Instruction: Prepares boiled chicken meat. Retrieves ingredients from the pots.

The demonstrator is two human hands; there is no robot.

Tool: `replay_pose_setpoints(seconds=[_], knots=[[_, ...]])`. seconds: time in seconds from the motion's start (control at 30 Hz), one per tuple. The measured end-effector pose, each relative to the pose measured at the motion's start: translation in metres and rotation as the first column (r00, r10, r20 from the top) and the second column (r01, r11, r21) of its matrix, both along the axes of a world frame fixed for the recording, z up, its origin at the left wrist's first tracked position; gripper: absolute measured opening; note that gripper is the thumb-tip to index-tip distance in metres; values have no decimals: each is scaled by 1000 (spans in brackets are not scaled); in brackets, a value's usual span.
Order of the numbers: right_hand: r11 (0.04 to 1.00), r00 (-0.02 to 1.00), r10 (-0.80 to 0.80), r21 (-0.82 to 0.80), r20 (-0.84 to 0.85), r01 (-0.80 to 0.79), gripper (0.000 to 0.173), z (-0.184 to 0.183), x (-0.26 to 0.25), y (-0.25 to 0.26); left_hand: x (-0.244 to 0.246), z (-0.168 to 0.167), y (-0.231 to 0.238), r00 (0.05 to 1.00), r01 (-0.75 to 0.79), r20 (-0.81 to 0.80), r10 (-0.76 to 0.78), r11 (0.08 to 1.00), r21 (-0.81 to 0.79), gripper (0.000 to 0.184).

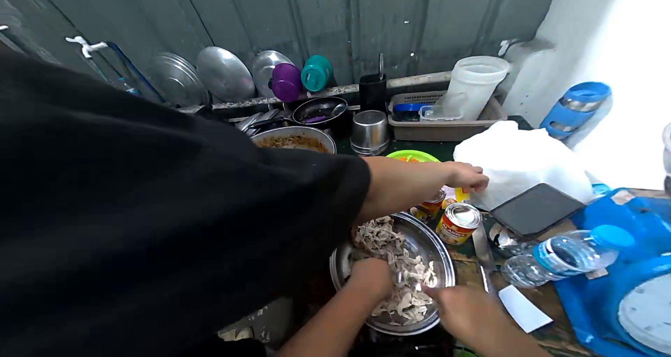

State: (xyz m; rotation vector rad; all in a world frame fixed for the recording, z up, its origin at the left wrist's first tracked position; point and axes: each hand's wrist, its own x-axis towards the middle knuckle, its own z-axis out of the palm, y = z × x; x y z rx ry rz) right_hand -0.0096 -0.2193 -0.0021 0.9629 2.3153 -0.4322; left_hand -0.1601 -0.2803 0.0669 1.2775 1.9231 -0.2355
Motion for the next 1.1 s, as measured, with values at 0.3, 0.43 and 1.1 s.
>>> replay_pose_setpoints(seconds=[0.3,0.43,1.1], knots=[[996,999,49,-70,16,-48,42,9,10,6,-21,-72,14,993,71,-94,-71,997,-2,35],[993,997,-13,-115,-77,4,40,15,13,24,-16,-37,8,993,86,-76,-91,995,-57,39],[1000,1000,14,-2,-20,-14,47,11,11,23,42,159,-10,976,171,-153,-156,981,90,31]])
